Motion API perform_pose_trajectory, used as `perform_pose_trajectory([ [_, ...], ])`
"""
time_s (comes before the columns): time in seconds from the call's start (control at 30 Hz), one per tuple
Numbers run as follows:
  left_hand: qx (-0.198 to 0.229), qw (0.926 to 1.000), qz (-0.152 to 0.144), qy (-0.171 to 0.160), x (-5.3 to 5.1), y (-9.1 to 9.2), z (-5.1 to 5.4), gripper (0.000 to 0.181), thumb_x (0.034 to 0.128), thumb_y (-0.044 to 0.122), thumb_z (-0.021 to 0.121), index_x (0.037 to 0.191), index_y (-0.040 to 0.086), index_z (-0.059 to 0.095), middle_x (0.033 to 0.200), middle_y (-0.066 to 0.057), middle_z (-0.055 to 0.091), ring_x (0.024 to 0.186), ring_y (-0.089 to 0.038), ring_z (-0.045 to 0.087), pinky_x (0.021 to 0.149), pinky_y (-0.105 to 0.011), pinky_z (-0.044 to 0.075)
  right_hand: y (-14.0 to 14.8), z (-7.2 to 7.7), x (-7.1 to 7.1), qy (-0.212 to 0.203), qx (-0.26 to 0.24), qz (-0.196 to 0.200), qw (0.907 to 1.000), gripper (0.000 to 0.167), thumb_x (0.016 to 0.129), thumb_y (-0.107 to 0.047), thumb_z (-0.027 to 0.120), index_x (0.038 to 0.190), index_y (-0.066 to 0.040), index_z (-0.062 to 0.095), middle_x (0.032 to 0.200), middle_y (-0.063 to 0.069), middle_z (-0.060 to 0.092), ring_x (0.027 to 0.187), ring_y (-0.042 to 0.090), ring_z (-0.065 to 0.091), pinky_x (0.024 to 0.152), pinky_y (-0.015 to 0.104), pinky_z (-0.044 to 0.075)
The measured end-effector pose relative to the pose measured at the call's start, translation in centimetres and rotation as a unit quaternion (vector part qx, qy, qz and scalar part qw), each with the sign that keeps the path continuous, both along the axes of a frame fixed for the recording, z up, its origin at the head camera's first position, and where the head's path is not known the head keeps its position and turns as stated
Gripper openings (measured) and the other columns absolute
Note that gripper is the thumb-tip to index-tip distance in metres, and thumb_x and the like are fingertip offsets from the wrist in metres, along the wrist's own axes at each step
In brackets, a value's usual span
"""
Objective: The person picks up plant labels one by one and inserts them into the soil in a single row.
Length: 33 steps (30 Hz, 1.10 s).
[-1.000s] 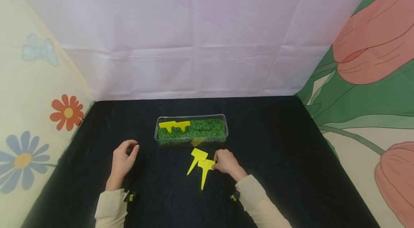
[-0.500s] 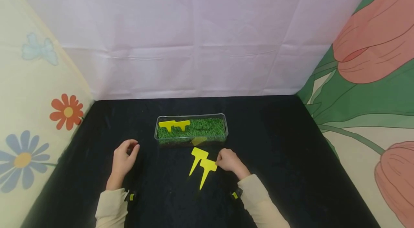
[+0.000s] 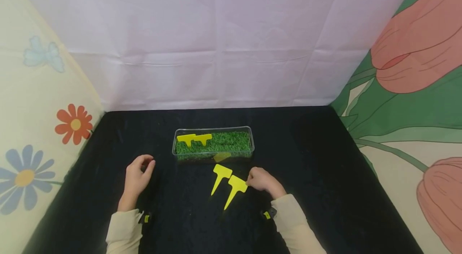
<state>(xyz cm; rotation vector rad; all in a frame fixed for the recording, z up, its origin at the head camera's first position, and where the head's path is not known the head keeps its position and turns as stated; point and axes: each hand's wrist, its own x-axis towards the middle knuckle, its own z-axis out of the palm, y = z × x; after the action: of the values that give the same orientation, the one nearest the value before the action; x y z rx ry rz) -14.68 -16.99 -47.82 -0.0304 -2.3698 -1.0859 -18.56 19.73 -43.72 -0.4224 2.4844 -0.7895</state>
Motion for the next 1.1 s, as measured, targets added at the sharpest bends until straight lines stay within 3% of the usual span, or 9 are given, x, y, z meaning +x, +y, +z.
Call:
perform_pose_trajectory([
  [0.27,-0.002,1.0,-0.004,0.002,0.0,0.0,0.1,0.008,0.081,-0.002,0.064,0.088,-0.002,0.061,0.08,-0.012,0.059,0.072,-0.023,0.054,0.064,-0.041,0.046,0.2,0.8,0.1,0.032,0.001,0.021,0.9993,0.026,0.086,0.001,0.055,0.061,-0.005,0.051,0.056,-0.002,0.038,0.048,0.012,0.034,0.051,0.027,0.033],
  [0.7,-0.006,0.9999,-0.015,-0.003,0.0,0.2,0.4,0.008,0.0812,-0.001,0.064,0.088,-0.002,0.062,0.08,-0.012,0.059,0.072,-0.024,0.054,0.065,-0.042,0.046,0.0,2.2,0.5,0.118,0.005,0.064,0.9909,0.018,0.088,-0.002,0.056,0.07,-0.007,0.054,0.061,-0.003,0.044,0.051,0.011,0.038,0.052,0.027,0.035],
  [1.1,0.003,0.9991,-0.038,-0.017,-0.1,0.7,0.7,0.007,0.0825,0.0,0.063,0.089,-0.003,0.062,0.082,-0.013,0.06,0.074,-0.027,0.055,0.067,-0.042,0.046,-0.2,3.4,0.8,0.154,0.006,0.039,0.9873,0.01,0.087,-0.001,0.056,0.079,-0.005,0.059,0.067,-0.001,0.051,0.055,0.011,0.041,0.053,0.027,0.038],
])
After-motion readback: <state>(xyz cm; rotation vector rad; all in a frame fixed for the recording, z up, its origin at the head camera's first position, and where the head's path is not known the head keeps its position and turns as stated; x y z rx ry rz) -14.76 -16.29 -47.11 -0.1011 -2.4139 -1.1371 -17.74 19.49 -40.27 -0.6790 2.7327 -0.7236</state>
